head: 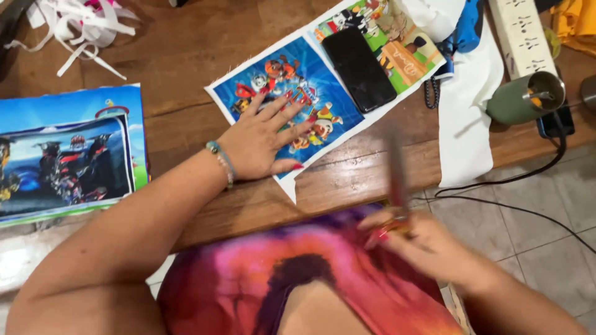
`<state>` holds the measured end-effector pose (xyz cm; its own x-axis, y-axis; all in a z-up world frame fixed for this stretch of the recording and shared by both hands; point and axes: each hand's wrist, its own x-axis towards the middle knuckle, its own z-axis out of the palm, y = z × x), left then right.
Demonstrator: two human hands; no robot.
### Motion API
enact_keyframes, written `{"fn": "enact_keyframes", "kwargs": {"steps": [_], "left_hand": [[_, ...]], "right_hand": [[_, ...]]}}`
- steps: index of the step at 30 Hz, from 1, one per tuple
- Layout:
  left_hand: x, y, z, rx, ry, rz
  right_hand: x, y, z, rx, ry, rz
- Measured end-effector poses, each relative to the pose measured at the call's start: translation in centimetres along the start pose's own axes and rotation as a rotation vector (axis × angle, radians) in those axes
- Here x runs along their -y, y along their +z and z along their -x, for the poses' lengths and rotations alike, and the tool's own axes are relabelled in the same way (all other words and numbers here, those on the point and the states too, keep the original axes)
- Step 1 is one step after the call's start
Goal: The person uses gold-handled scissors to cut a piece of blue fabric featuring cartoon characters. They carefully trim the edges of the fabric, rotating it as needed, and then place the cut piece on the table.
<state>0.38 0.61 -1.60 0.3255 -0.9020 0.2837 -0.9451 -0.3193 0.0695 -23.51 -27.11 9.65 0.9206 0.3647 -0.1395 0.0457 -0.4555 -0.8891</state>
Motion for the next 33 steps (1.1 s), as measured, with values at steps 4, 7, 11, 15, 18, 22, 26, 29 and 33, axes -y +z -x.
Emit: {"fn": "enact_keyframes", "kwargs": {"steps": [4, 7, 11, 15, 18, 22, 26, 29, 33], "left_hand": [[-0.2, -0.6, 0.3, 0.034, -0.010, 0.004], [-0.5, -0.8, 0.7, 0.080, -0.018, 0.005], [-0.7, -1.5, 1.6, 0.047, 0.006, 0.013], [-0.8, -1.8, 2.5, 0.100, -0.012, 0.032], [-0.8, -1.6, 2.6, 0.080, -0.005, 0.023], [-1.0, -1.6, 2.6, 0.130, -0.015, 0.051], [-1.4, -2.4, 2.9, 0.124, -0.020, 0.052], [-1.9, -2.8, 3.5, 0.135, -0.019, 0.070], [-2.7, -3.8, 4.5, 0.121, -0.024, 0.069]], "right_hand": [[-6.1, -5.6, 3.5, -0.250, 0.250, 0.687], [-3.8, -7.0, 2.4, -0.344, 0.648, 0.752], [-2.0, -7.2, -1.3, -0.238, 0.820, 0.586], [-2.4, -7.0, -3.8, -0.175, 0.833, 0.602], [-1.5, -7.6, -4.6, -0.150, 0.920, 0.633], [-0.9, -8.7, -4.8, -0.169, 0.943, 0.703], [-4.7, -9.9, -2.0, -0.253, 0.713, 0.162], [-7.6, -9.2, 1.4, -0.331, 0.602, -0.504], [-6.7, -7.7, 5.1, -0.254, 0.494, -0.560]]}}
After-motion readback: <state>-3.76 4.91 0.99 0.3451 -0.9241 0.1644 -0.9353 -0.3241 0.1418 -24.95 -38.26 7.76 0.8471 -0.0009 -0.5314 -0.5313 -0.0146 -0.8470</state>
